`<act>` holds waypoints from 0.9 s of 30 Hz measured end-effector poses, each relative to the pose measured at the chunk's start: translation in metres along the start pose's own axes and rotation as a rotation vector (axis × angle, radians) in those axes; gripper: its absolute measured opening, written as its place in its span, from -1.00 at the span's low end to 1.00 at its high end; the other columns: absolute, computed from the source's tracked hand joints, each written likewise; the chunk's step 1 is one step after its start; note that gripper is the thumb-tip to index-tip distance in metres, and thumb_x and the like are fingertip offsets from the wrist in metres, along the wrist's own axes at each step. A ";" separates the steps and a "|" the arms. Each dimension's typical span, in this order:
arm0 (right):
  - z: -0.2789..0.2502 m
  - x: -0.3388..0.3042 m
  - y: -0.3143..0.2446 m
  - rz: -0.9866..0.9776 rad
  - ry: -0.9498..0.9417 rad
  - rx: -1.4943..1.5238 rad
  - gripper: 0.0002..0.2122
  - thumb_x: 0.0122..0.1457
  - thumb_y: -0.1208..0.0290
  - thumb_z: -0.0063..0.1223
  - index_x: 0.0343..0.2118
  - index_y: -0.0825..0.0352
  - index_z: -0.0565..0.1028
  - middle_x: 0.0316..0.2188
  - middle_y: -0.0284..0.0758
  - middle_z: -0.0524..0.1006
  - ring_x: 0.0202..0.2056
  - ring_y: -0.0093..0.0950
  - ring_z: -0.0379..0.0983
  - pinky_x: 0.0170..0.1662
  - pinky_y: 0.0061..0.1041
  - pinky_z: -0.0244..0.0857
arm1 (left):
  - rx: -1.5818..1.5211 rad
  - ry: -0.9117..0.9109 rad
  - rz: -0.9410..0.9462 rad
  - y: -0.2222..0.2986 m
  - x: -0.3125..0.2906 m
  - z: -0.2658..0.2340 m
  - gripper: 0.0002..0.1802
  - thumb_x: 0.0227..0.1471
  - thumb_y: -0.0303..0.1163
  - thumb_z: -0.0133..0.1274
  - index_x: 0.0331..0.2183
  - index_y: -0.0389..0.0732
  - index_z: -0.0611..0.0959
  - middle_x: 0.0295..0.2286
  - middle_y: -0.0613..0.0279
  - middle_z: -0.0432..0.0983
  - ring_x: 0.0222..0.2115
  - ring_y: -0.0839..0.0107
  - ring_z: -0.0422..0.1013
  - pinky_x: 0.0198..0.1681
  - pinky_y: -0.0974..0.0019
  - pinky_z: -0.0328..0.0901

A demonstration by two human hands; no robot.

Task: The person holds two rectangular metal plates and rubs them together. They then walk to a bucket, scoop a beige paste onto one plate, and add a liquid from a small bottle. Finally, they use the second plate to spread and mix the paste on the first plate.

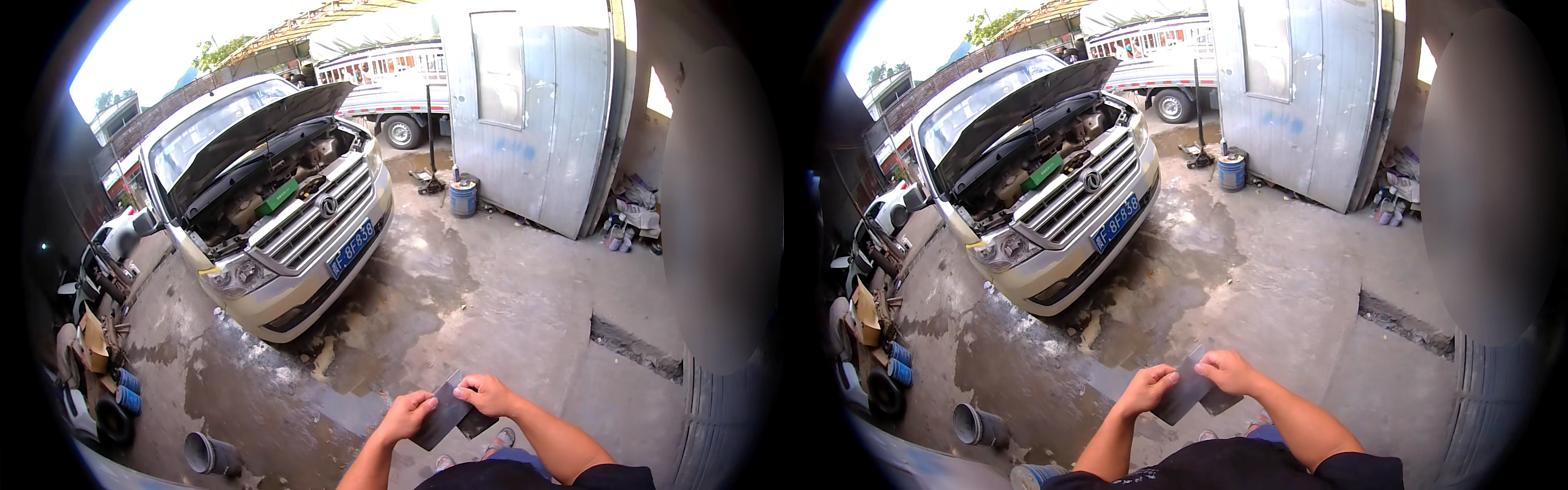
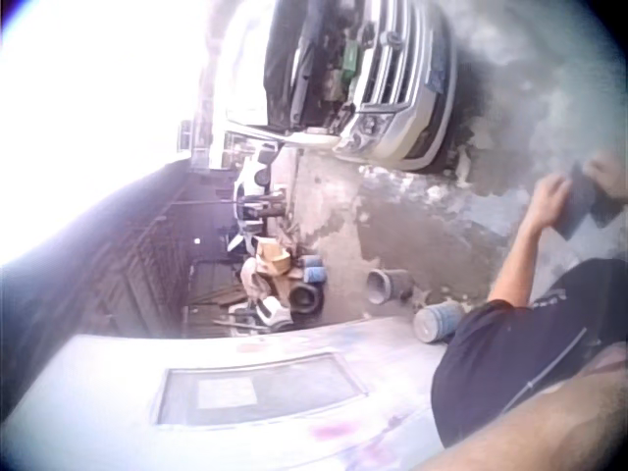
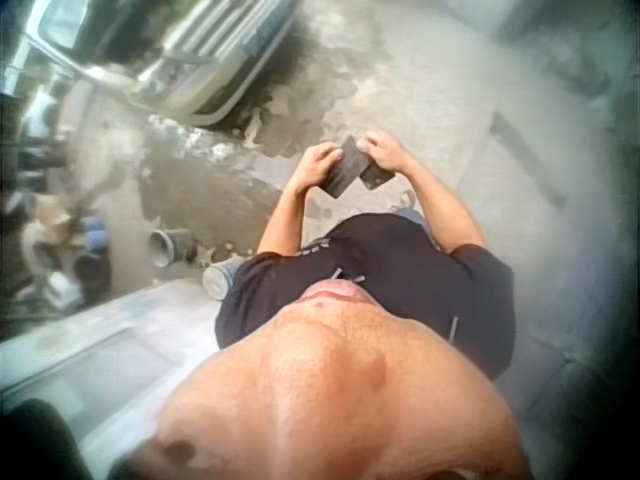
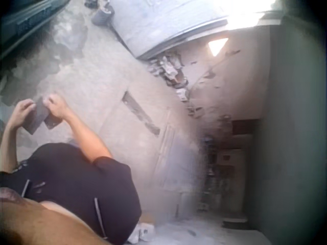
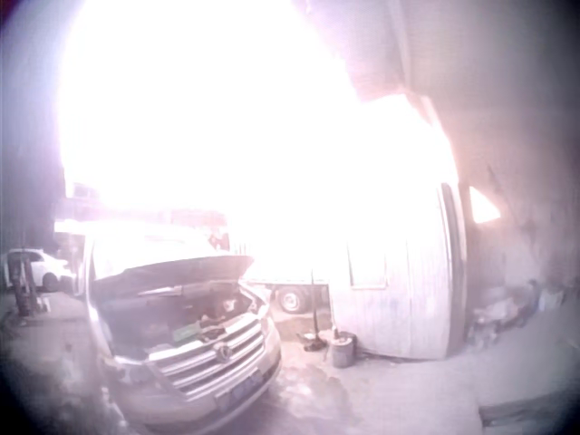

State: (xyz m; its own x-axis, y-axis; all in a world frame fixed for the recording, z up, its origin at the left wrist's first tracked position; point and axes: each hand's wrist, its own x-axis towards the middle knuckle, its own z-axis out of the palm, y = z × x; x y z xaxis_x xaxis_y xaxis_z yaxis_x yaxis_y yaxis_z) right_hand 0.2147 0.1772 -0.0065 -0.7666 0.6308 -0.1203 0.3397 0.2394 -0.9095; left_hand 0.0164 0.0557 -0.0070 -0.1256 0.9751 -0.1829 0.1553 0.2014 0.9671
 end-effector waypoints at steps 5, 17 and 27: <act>-0.005 -0.017 0.033 0.003 0.019 0.020 -0.72 0.17 0.17 0.08 -0.38 0.35 0.55 -0.51 -0.35 0.54 -0.43 -0.60 0.41 -0.32 -0.50 0.31 | -0.357 0.239 0.041 -0.025 0.013 -0.024 -0.84 0.16 -0.38 0.03 -0.33 -0.28 0.57 -0.50 0.50 0.41 -0.48 0.72 0.25 -0.39 0.58 0.19; -0.069 -0.016 0.067 -0.167 0.142 -0.091 -0.56 0.13 0.27 0.04 0.07 0.27 0.33 -0.15 -0.07 0.53 -0.09 -0.12 0.46 -0.01 -0.25 0.31 | 0.054 0.268 -0.202 -0.030 0.062 0.062 -0.45 0.26 -0.04 -0.18 -0.54 -0.30 0.54 -0.61 0.34 0.42 -0.56 0.56 0.30 -0.49 0.40 0.20; -0.159 -0.014 0.113 -0.201 -0.347 -0.276 -0.75 0.18 0.22 -0.05 -0.19 0.28 0.42 -0.35 -0.05 0.54 -0.26 -0.03 0.46 -0.21 -0.13 0.32 | 0.170 0.172 -0.101 0.049 0.113 0.173 -0.71 0.12 -0.27 0.10 -0.21 -0.29 0.59 -0.44 0.25 0.56 -0.39 0.53 0.43 -0.24 0.41 0.34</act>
State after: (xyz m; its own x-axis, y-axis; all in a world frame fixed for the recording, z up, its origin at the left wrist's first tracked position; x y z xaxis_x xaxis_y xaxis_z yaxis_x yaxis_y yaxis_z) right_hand 0.3501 0.3126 -0.0446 -0.9523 0.2801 -0.1212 0.2621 0.5476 -0.7946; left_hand 0.1789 0.1920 -0.0110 -0.3112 0.9221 -0.2298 0.2945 0.3235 0.8992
